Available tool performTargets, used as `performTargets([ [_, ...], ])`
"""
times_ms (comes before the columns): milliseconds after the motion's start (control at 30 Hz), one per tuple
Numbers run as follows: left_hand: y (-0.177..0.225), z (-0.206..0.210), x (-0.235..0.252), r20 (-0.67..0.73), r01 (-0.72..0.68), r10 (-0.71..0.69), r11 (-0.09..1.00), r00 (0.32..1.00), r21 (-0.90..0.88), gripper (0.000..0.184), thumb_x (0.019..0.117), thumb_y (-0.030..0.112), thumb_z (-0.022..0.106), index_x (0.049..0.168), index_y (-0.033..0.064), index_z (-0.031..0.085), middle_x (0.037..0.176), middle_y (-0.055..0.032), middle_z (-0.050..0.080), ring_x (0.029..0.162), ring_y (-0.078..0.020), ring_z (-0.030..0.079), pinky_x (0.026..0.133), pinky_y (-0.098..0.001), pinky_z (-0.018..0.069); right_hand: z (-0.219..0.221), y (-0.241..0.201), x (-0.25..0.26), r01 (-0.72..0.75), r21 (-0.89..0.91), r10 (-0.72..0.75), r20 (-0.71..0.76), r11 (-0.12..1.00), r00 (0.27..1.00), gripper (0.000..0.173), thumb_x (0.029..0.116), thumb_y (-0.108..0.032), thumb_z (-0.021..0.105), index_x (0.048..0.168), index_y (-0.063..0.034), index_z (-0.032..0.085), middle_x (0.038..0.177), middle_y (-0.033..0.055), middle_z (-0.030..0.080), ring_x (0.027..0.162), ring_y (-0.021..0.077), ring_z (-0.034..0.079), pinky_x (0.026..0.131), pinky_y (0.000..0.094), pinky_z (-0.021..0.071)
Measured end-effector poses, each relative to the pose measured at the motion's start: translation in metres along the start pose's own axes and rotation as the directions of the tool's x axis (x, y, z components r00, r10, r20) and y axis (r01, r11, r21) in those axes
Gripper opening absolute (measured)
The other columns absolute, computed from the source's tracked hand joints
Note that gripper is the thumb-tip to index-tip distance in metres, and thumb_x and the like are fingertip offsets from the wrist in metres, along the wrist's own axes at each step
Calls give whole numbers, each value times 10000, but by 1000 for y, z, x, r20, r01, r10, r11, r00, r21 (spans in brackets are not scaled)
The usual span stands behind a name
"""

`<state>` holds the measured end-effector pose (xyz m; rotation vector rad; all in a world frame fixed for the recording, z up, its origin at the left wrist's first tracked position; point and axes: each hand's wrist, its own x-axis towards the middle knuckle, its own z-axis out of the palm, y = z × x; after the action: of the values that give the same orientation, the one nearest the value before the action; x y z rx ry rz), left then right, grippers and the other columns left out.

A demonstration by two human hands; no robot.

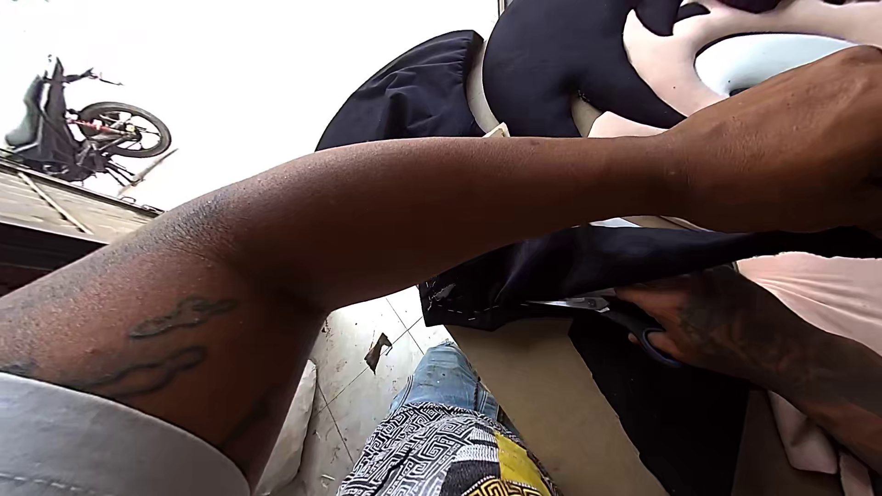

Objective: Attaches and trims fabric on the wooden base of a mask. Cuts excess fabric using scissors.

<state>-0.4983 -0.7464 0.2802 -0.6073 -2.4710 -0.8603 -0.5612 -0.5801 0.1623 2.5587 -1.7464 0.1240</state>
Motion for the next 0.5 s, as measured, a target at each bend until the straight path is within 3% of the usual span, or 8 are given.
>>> performTargets([
  [67,-2,-14,-11,-1,48,-48,999,999,-2,88,907,163,725,870,99,772,777,27,704,745,-59,650,676,-292,494,13,5,-7,10,8,-10,20,1000,1000,325,631,-328,856,909,-226,722,683,-45,639,570,176,647,461,387,500],
  [167,-9,-59,-49,48,232,-249,945,967,229,151,946,229,707,877,98,740,774,23,684,725,-70,637,686,-301,513,15,0,-14,-67,-23,69,128,997,989,477,637,-504,823,1008,-228,710,771,-31,632,653,187,648,507,390,509],
  [233,-17,-91,-82,113,392,-567,687,816,612,194,973,281,660,923,99,701,830,-63,677,812,-228,662,741,-456,530,9,-6,-15,-124,-15,125,190,992,974,621,597,-614,812,1062,-218,704,874,-21,664,794,205,667,624,410,533],
  [300,-21,-91,-117,93,418,-733,483,674,769,201,943,151,627,1108,50,681,1086,-192,681,1112,-412,625,922,-646,469,-6,-10,-11,-163,15,154,246,986,957,660,607,-609,852,1097,-188,715,952,-1,706,877,220,690,711,428,550],
  [333,-18,-79,-135,146,373,-686,547,712,749,303,949,147,617,1233,56,669,1245,-193,654,1245,-415,570,1032,-655,406,-12,-11,-9,-179,27,165,267,984,949,658,614,-580,866,1114,-178,719,963,7,712,895,224,693,732,431,552],
  [400,-10,-37,-157,426,164,-449,815,786,555,518,966,361,645,1433,145,591,1529,-89,528,1483,-286,410,1249,-575,236,-11,-9,-11,-212,50,188,303,976,934,658,651,-553,871,1166,-174,719,987,19,715,925,231,693,759,438,552],
  [467,-12,5,-167,636,-1,-238,936,734,351,746,883,551,715,1489,154,534,1526,-62,533,1491,-264,397,1280,-587,119,7,-1,-23,-152,34,142,206,988,968,645,627,-598,780,1131,-201,713,942,-13,694,863,202,684,691,412,552],
  [500,-14,19,-170,678,-41,-224,935,700,351,718,847,528,767,1417,134,577,1369,-60,626,1364,-267,516,1247,-591,200,13,1,-27,-136,28,129,192,990,973,639,634,-619,750,1126,-213,703,940,-26,683,855,190,674,684,408,549],
])
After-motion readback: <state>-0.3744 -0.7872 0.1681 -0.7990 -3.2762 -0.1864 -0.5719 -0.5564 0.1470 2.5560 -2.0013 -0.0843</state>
